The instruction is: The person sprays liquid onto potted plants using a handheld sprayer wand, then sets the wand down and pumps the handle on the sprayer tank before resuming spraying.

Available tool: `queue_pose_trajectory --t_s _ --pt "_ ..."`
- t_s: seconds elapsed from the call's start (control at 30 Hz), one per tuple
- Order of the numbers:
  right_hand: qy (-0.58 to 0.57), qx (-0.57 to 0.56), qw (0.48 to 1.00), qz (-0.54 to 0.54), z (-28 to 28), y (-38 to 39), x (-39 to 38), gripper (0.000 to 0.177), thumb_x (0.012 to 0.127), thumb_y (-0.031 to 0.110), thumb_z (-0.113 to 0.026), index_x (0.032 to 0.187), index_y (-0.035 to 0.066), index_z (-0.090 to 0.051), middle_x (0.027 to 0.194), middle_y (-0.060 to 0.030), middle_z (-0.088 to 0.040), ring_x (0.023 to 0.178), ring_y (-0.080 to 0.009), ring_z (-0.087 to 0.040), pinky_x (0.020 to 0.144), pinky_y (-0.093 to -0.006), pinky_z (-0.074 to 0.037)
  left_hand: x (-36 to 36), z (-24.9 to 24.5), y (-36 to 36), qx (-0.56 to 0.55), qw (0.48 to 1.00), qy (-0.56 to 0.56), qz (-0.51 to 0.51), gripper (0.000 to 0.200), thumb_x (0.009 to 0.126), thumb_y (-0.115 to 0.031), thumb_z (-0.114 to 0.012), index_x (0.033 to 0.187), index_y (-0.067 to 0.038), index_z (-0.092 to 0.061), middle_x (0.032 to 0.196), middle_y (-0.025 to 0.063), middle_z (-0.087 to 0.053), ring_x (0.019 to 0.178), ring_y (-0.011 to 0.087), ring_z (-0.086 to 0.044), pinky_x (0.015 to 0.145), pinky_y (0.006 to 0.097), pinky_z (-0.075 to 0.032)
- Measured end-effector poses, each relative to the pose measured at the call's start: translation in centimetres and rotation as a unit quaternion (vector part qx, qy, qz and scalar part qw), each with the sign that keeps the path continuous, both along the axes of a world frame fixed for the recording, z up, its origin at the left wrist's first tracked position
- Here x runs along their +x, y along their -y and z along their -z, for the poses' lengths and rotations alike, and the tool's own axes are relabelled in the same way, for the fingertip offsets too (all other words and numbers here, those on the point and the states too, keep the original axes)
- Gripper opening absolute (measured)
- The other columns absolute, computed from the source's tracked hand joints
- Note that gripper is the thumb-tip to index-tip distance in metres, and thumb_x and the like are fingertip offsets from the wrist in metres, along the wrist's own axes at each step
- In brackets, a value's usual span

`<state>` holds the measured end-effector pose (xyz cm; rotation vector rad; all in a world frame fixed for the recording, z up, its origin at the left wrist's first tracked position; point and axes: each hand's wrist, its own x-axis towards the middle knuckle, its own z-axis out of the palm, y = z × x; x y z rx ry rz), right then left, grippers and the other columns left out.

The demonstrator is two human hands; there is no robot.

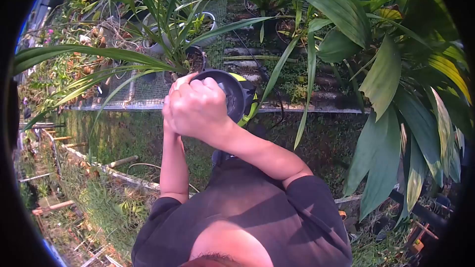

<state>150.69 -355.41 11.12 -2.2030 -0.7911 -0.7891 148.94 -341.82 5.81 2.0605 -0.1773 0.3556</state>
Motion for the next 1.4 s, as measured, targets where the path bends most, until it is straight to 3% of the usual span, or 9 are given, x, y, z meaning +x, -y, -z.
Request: queue_pose_trajectory --t_s 0.1,0.13,0.2,0.47,0.63,0.9,1.1,1.17,1.4 --pt "-0.024 -0.040 0.999 -0.016 3.1 0.1 1.8 0.026 0.080 0.028 -0.065 0.060 0.011 -0.064 0.060 -0.0054 -0.062 0.058 -0.0214 -0.063 0.058 -0.0395 -0.042 2.4 1.4 0.1 -0.069 0.983 -0.157 -0.072 0.041 0.099 -0.027 -0.047 0.118 0.005 -0.064 0.112 0.0171 -0.069 0.105 0.0265 -0.065 0.097 0.0378 -0.049" --pt "-0.035 -0.048 0.998 -0.030 3.1 0.3 2.0 0.027 0.080 0.028 -0.065 0.059 0.011 -0.065 0.060 -0.0062 -0.062 0.056 -0.0222 -0.062 0.058 -0.0405 -0.042 2.4 0.9 0.3 -0.179 0.973 -0.133 -0.056 0.038 0.098 -0.025 -0.049 0.112 0.005 -0.066 0.106 0.0115 -0.070 0.097 0.0177 -0.065 0.088 0.0322 -0.052" --pt "-0.088 -0.071 0.991 -0.071 2.5 1.3 1.8 0.027 0.081 0.027 -0.067 0.059 0.010 -0.067 0.058 -0.0069 -0.063 0.050 -0.0241 -0.060 0.055 -0.0406 -0.042 2.5 -1.3 0.2 -0.153 0.958 -0.244 0.018 0.034 0.099 -0.024 -0.051 0.115 0.002 -0.067 0.104 0.0039 -0.067 0.090 0.0071 -0.060 0.073 0.0253 -0.050" --pt "0.005 -0.026 0.998 -0.049 -10.6 2.9 -0.5 0.029 0.081 0.023 -0.070 0.054 0.013 -0.061 0.052 -0.0022 -0.056 0.047 -0.0208 -0.054 0.051 -0.0361 -0.037 -1.6 -2.1 4.4 -0.621 0.772 -0.035 0.130 0.037 0.104 -0.036 -0.052 0.123 -0.005 -0.058 0.099 -0.0005 -0.058 0.086 0.0077 -0.053 0.075 0.0255 -0.048" --pt "0.053 -0.004 0.997 0.047 -1.8 1.2 2.4 0.024 0.077 0.024 -0.065 0.057 0.011 -0.060 0.055 -0.0045 -0.057 0.049 -0.0223 -0.056 0.053 -0.0380 -0.039 4.2 1.1 0.4 -0.212 0.959 -0.171 0.082 0.022 0.087 -0.023 -0.068 0.083 -0.002 -0.068 0.070 -0.0002 -0.064 0.067 0.0062 -0.051 0.058 0.0308 -0.046" --pt "-0.105 -0.050 0.992 0.053 1.8 1.0 2.8 0.025 0.081 0.025 -0.066 0.062 0.008 -0.068 0.058 -0.0096 -0.062 0.052 -0.0287 -0.062 0.052 -0.0403 -0.046 6.3 3.4 -0.2 -0.256 0.934 -0.203 0.146 0.027 0.095 -0.026 -0.066 0.097 0.000 -0.074 0.081 0.0022 -0.071 0.073 0.0052 -0.058 0.065 0.0276 -0.050" --pt "-0.104 0.032 0.985 0.132 -12.2 0.8 -1.0 0.036 0.086 0.021 -0.068 0.055 0.005 -0.061 0.051 -0.0124 -0.052 0.043 -0.0299 -0.052 0.044 -0.0399 -0.035 4.6 2.6 0.0 -0.093 0.981 -0.157 0.067 0.032 0.098 -0.031 -0.062 0.105 -0.003 -0.073 0.075 0.0136 -0.070 0.068 0.0176 -0.064 0.069 0.0359 -0.050" --pt "0.012 -0.001 0.982 0.190 -10.0 -0.9 0.5 0.039 0.088 0.021 -0.066 0.053 0.005 -0.057 0.050 -0.0126 -0.049 0.043 -0.0318 -0.050 0.044 -0.0409 -0.034 4.5 2.9 0.1 -0.081 0.978 -0.180 0.062 0.032 0.098 -0.032 -0.061 0.107 -0.003 -0.073 0.075 0.0161 -0.069 0.069 0.0233 -0.067 0.068 0.0376 -0.050" --pt "-0.022 -0.088 0.942 0.322 1.6 -2.0 1.3 0.026 0.079 0.021 -0.060 0.055 0.011 -0.059 0.056 -0.0060 -0.060 0.053 -0.0255 -0.061 0.053 -0.0408 -0.042 6.8 4.7 -0.1 -0.142 0.964 -0.186 0.128 0.034 0.098 -0.032 -0.061 0.106 -0.002 -0.073 0.078 0.0170 -0.071 0.071 0.0214 -0.069 0.068 0.0374 -0.051"
